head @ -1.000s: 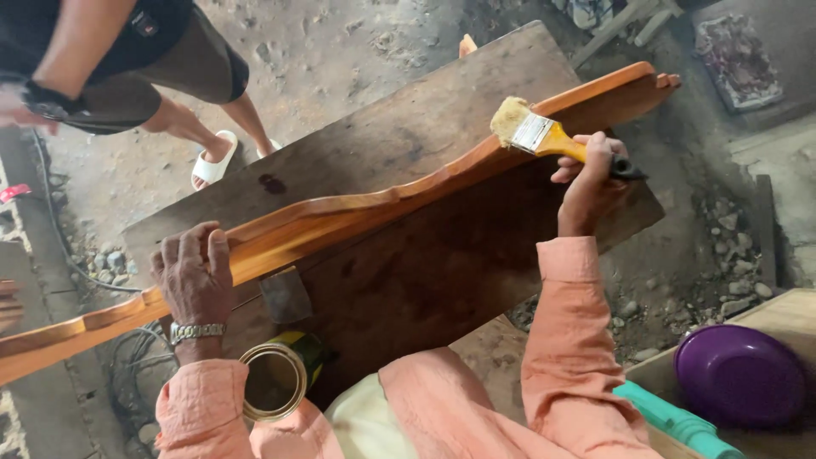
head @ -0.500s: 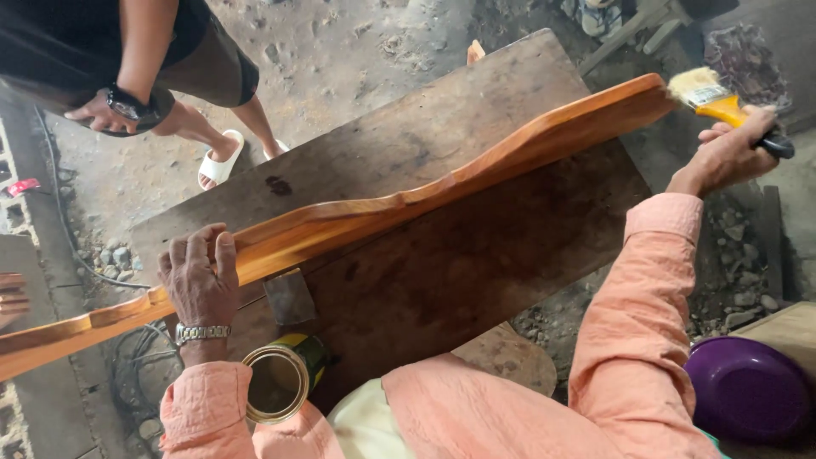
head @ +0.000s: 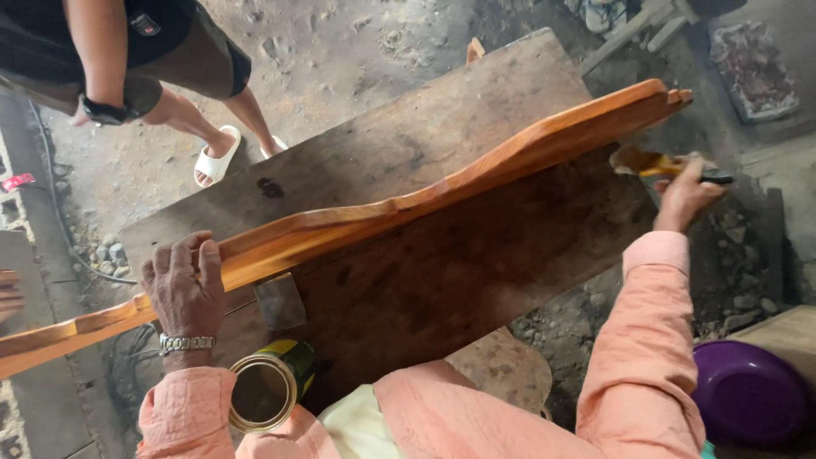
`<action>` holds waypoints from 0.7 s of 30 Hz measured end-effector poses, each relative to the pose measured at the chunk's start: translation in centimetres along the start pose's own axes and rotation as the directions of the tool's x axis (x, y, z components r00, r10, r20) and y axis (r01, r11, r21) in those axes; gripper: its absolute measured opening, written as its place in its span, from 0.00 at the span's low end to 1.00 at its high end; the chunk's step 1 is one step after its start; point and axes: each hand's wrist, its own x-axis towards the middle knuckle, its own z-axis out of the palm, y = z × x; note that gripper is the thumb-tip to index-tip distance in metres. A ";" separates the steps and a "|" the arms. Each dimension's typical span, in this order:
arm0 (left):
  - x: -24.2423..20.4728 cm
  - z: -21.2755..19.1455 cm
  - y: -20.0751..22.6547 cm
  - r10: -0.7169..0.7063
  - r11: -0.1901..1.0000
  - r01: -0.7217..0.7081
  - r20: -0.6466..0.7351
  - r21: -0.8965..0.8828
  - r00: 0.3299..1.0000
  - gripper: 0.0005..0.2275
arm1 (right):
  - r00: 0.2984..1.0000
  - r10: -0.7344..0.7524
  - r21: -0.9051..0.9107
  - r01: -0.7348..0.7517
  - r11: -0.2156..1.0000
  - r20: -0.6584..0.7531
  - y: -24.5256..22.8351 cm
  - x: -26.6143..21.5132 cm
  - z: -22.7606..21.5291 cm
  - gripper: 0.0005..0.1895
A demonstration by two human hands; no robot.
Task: The person applies a finish to a long, curved wooden piece using a paintbrush. They hold the wood steady with one hand while brushing the surface with the other, occasionally dipping the brush into a can of varnish to reload it.
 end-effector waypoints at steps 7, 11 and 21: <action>0.4 0.2 0.5 0.014 1.000 -0.014 0.011 0.000 1.000 0.14 | 0.974 0.006 0.334 0.073 0.940 -0.228 -12.3 -7.5 0.0 0.20; 0.5 0.1 0.7 0.009 1.000 -0.009 0.020 -0.011 1.000 0.17 | 0.978 0.050 0.430 -0.135 0.893 0.203 -9.4 -1.5 1.3 0.19; 0.5 0.1 1.0 0.004 0.999 -0.005 -0.030 -0.038 1.000 0.13 | 0.798 -0.238 -0.219 0.415 0.883 0.554 9.7 24.5 2.7 0.09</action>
